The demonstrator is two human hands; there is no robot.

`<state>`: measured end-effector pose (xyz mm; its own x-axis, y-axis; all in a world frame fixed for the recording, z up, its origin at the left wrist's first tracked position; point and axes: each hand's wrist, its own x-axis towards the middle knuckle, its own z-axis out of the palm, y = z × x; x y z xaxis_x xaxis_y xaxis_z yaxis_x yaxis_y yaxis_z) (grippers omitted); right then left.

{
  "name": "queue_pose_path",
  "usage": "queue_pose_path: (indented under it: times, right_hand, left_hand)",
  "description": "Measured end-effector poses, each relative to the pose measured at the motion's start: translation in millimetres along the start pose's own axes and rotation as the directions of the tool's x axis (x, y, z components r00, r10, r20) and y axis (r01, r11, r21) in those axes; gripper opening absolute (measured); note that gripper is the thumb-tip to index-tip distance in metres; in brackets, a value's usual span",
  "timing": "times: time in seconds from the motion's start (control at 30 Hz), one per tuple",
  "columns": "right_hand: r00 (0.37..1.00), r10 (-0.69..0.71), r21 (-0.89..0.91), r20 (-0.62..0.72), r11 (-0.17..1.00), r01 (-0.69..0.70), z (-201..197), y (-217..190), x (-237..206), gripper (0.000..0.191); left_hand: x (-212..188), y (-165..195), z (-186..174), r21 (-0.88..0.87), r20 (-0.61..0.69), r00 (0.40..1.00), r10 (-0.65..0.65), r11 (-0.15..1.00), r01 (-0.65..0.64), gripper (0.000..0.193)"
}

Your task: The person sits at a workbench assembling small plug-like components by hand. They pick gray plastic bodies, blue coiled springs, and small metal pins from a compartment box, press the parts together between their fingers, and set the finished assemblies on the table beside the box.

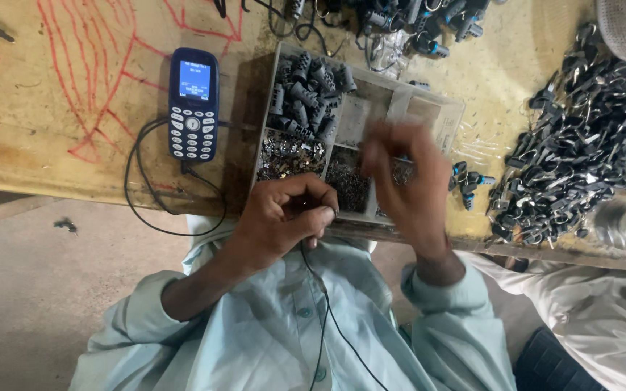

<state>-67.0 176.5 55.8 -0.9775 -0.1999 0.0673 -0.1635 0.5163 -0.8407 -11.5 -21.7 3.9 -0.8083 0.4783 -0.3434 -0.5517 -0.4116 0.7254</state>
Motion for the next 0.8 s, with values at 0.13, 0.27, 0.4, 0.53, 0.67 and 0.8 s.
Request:
queue_pose_path:
  times: [0.13,0.27,0.4,0.53,0.67,0.8]
  right_hand:
    - [0.993,-0.12,-0.196,-0.009,0.974,0.116,17,18,39,0.03]
    - [0.988,-0.154,-0.254,0.016,0.955,0.153,6,27,31,0.027]
    - [0.992,-0.079,-0.182,0.101,0.978,0.096,1,27,21,0.037]
    - [0.963,-0.211,-0.229,0.169,0.942,0.247,12,31,28,0.034]
    - [0.983,-0.151,-0.255,0.103,0.951,0.173,8,35,27,0.025]
    - [0.929,0.256,0.246,0.268,0.914,-0.322,-10,33,4,0.017]
  left_hand:
    - [3,-7,4,-0.041,0.056,0.998,0.02,0.999,-0.018,0.008]
    - [6,-9,4,-0.041,0.078,0.997,0.002,0.999,0.001,0.009]
    - [8,-11,4,-0.045,0.071,0.997,0.02,0.999,-0.017,0.009]
    - [10,-10,4,0.025,0.075,0.997,0.025,0.999,-0.027,0.008]
    - [10,-8,5,0.075,0.068,0.997,0.035,0.996,-0.041,0.009]
    - [8,-5,3,0.065,0.046,0.994,0.1,0.993,-0.103,0.009]
